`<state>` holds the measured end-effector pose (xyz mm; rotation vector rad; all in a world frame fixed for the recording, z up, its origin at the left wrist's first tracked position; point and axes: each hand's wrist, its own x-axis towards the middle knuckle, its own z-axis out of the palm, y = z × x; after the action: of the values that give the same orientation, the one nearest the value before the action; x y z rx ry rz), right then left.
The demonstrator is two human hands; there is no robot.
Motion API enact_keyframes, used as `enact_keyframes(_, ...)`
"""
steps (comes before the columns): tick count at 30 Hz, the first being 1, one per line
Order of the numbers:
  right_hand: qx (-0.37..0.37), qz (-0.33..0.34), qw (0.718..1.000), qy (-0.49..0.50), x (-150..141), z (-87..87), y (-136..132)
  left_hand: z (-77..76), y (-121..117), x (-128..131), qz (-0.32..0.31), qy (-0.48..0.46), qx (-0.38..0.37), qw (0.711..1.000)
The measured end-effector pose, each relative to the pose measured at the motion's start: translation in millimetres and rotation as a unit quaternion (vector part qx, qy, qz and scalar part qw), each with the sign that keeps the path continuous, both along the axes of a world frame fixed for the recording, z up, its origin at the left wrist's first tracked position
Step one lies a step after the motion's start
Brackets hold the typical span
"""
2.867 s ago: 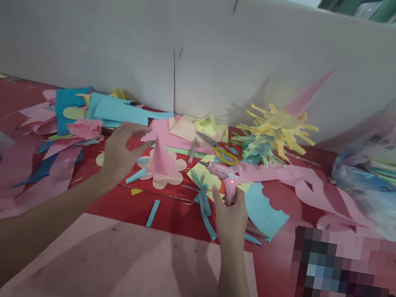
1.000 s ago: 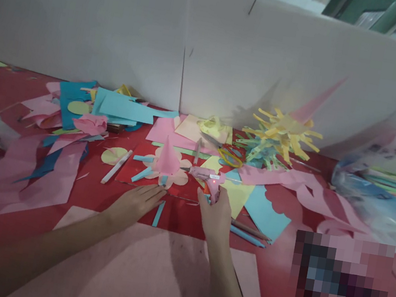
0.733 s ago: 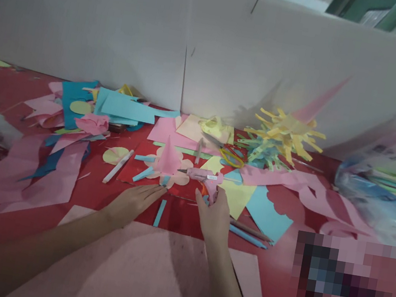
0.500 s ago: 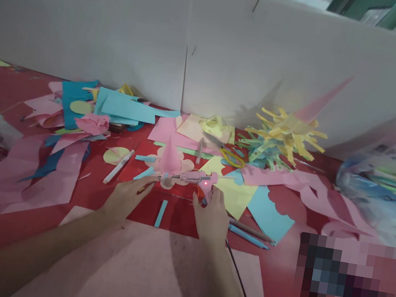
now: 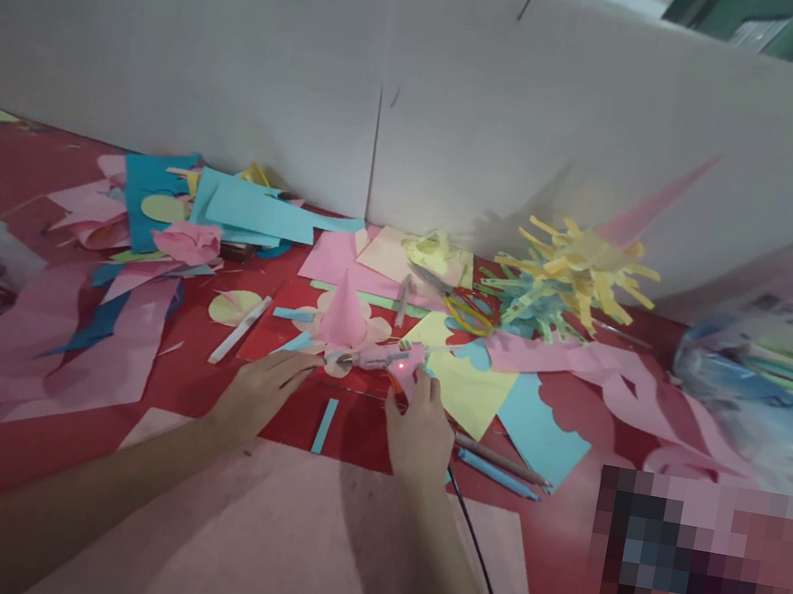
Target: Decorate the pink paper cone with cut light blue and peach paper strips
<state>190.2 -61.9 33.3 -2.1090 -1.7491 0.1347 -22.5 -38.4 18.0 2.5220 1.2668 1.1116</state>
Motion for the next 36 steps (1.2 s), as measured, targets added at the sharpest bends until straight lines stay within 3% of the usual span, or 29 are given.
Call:
enact_keyframes(6, -0.003, -0.019, 1.000, -0.015, -3.0, 4.4, -0.9, 5.2, -4.1, 0.9, -0.047, 0.064, 0.106, 0.991)
enact_keyframes(13, -0.015, -0.059, 0.998, 0.002, 2.5, 8.6, -1.5, 10.0, -8.1, 8.8, -0.082, 0.174, 0.202, 0.960)
enact_keyframes(21, -0.025, -0.078, 0.996, 0.019, 6.7, 10.7, -0.9, 7.5, -10.4, 14.6, -0.077, 0.232, 0.171, 0.955)
enact_keyframes(28, -0.023, -0.082, 0.996, 0.040, 10.3, 12.8, -1.6, -2.5, -7.1, 15.1, -0.057, 0.180, 0.167, 0.968)
enact_keyframes(36, -0.028, -0.101, 0.993, 0.053, 13.6, 13.8, -1.5, -4.5, 3.9, 9.8, -0.035, 0.257, 0.131, 0.957)
